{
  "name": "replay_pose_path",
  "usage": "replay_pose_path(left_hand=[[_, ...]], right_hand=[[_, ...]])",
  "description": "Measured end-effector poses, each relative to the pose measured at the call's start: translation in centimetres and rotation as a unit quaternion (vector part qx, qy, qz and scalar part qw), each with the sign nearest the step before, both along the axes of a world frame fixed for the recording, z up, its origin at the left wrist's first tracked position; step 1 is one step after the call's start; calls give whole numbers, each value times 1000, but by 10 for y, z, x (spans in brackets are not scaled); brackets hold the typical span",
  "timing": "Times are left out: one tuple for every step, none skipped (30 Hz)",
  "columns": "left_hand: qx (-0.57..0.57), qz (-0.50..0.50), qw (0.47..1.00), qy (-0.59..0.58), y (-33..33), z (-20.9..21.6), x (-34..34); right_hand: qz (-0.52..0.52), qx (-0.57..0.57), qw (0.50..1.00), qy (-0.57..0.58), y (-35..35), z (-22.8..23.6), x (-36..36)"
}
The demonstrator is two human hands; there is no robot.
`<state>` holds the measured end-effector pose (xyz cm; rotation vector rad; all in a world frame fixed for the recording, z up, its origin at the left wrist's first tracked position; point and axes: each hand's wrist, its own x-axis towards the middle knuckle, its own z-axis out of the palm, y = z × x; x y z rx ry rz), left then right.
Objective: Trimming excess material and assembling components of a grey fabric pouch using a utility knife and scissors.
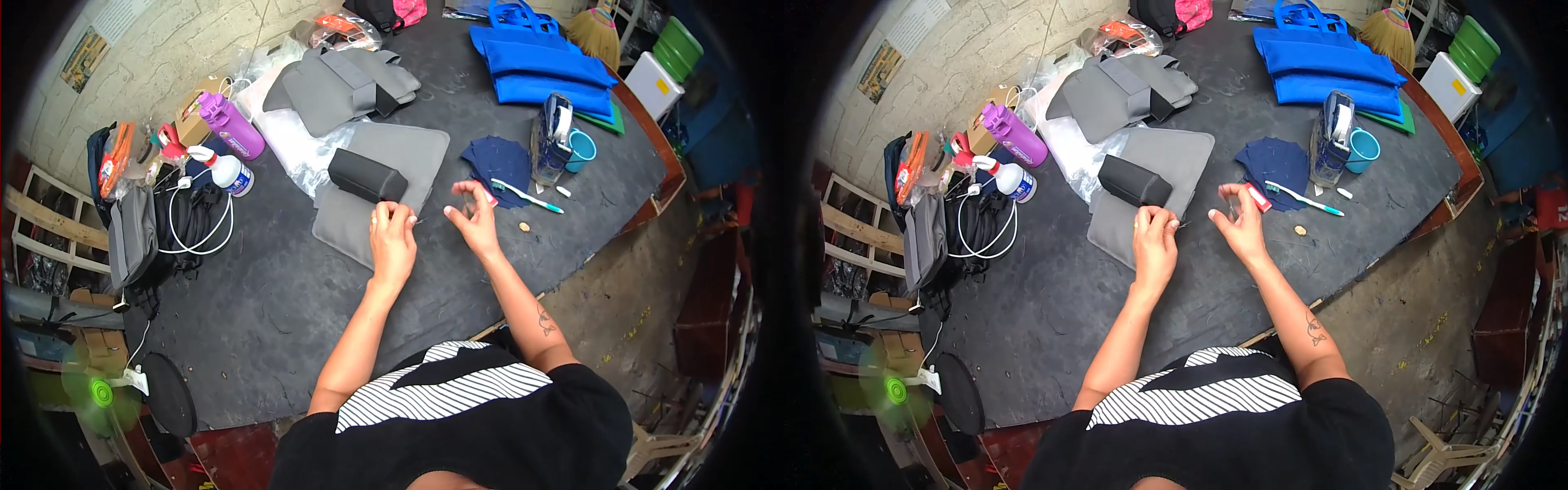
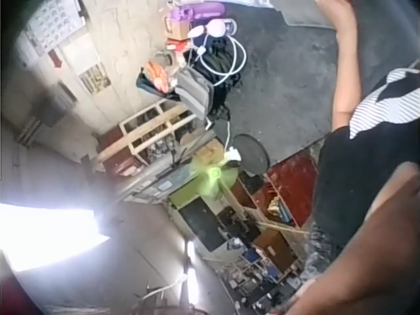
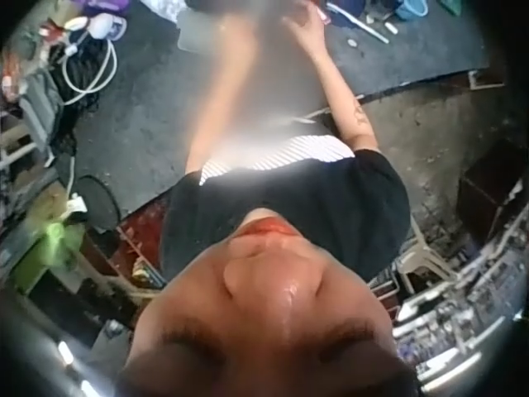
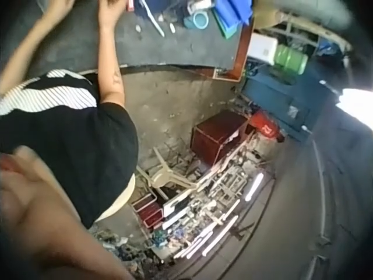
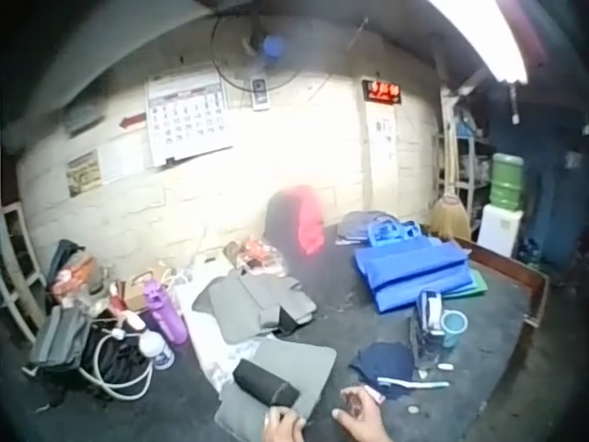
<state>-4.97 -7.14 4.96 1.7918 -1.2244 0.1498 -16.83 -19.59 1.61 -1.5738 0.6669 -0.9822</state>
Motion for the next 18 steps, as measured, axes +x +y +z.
replay_pose_path(left_hand=[[3, -16, 1000, 17, 2, 13, 4], [9, -43, 999, 25, 1, 26, 8], [15, -69, 997, 34, 2, 42, 12], [41, -102, 991, 73, 6, 59, 16], [37, -146, 985, 80, 7, 72, 23], [61, -146, 982, 103, 10, 91, 27], [84, -147, 977, 126, 10, 105, 31], [68, -150, 977, 138, 8, 111, 40], [62, -137, 979, 140, 9, 122, 47], [69, -127, 980, 135, 10, 130, 53], [75, -119, 981, 131, 11, 135, 58], [63, -123, 980, 140, 11, 139, 60], [60, -121, 981, 138, 9, 141, 63], [60, -115, 982, 138, 6, 143, 64], [60, -109, 982, 139, 5, 144, 64], [57, -110, 983, 139, 3, 143, 61], [59, -60, 991, 102, 2, 142, 59], [61, -9, 996, 66, 0, 140, 57]], right_hand=[[-27, -88, 995, -26, 4, 20, 3], [-43, -175, 983, -30, 3, 38, 4], [-43, -178, 983, -32, 1, 60, 6], [-5, -223, 974, -42, -1, 79, 11], [32, -270, 961, -52, -5, 94, 16], [104, -243, 962, -63, -15, 103, 20], [130, -234, 963, -41, -25, 110, 22], [133, -178, 975, -14, -31, 116, 25], [139, -122, 983, 10, -32, 126, 29], [135, -149, 980, 5, -29, 137, 33], [138, -152, 979, 3, -28, 147, 35], [124, -200, 970, 60, -28, 155, 37], [110, -247, 956, 117, -29, 160, 39], [113, -208, 963, 126, -29, 164, 41], [112, -211, 963, 126, -29, 164, 43], [79, -237, 962, 111, -29, 162, 46], [48, -262, 959, 95, -25, 165, 50], [11, -298, 949, 103, -18, 167, 52]])
